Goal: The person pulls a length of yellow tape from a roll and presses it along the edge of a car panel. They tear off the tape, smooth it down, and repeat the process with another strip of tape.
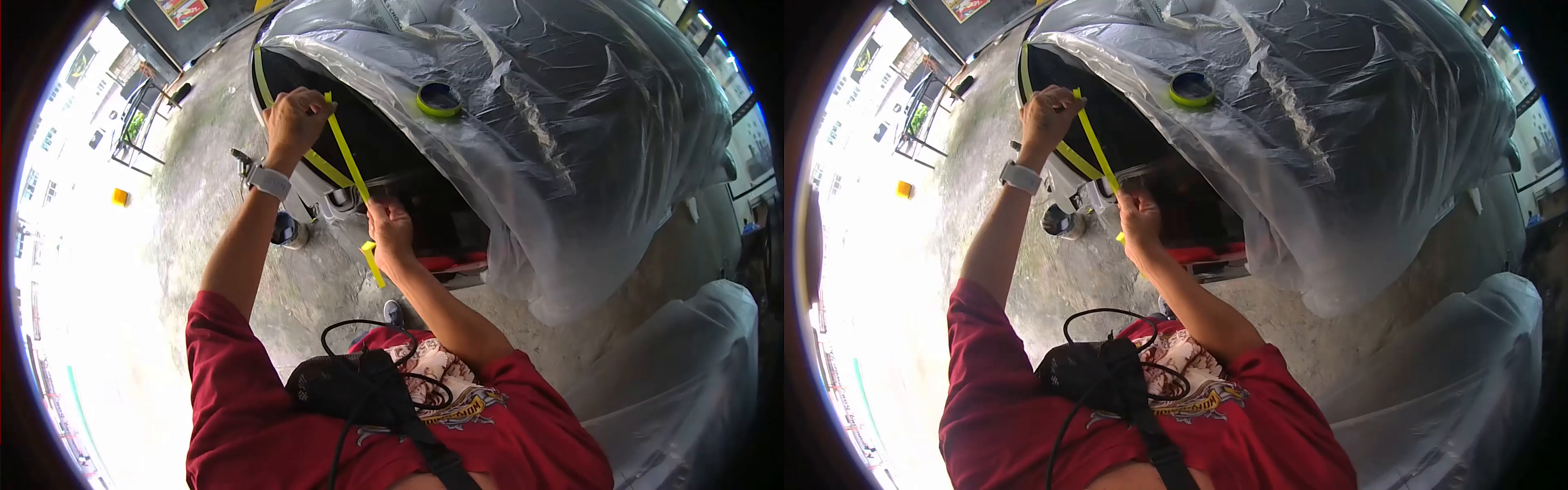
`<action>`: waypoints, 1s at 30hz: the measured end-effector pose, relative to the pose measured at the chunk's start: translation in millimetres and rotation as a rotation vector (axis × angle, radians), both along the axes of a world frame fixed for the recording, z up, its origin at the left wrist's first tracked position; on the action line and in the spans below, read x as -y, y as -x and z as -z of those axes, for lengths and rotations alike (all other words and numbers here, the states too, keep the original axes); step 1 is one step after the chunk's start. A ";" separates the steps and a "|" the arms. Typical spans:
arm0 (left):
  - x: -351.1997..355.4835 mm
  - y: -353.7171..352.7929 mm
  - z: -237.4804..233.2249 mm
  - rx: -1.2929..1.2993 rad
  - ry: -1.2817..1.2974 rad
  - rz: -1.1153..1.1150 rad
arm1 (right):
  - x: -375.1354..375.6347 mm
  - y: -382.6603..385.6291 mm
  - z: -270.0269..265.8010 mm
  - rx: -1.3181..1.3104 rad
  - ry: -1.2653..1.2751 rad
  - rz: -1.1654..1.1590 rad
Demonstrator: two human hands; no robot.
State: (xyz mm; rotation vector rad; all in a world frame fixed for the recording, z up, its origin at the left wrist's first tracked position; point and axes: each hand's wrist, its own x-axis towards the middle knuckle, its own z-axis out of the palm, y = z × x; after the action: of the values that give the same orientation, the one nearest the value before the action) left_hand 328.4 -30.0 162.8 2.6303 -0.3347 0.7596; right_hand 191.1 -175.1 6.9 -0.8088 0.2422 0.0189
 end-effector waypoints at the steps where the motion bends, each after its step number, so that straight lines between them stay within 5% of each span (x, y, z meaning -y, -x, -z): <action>1: 1.9 6.6 8.8 -0.004 0.002 0.001 | 5.2 7.3 9.2 -0.041 0.041 -0.029; 17: 51.5 114.9 46.7 0.247 -0.212 0.234 | 59.8 98.7 68.1 -0.178 0.133 -0.122; 21: 43.9 131.7 42.4 0.222 0.051 0.069 | 85.3 106.2 22.8 0.028 0.110 -0.130; 23: 22.4 137.7 52.6 0.073 0.685 0.018 | 94.7 103.8 -6.3 0.104 0.187 -0.172; 25: 8.5 157.8 66.5 0.025 0.804 -0.049 | 97.7 98.9 -34.9 0.324 0.285 -0.282; 28: 19.0 197.9 84.2 -0.110 1.511 -0.064 | 90.3 96.5 -68.7 0.387 0.295 -0.395; 29: -22.9 203.3 155.1 -0.307 1.653 0.032 | 86.0 94.6 -71.8 0.409 0.317 -0.437; 30: 5.0 228.1 144.6 -0.347 1.600 0.010 | 82.0 92.3 -70.9 0.419 0.316 -0.476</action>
State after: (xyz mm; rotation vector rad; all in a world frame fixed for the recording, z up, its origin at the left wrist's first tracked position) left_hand 100.3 -35.0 18.3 1.1612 0.2918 0.2644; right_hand 98.8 -257.0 77.8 -1.1478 -0.3553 0.2610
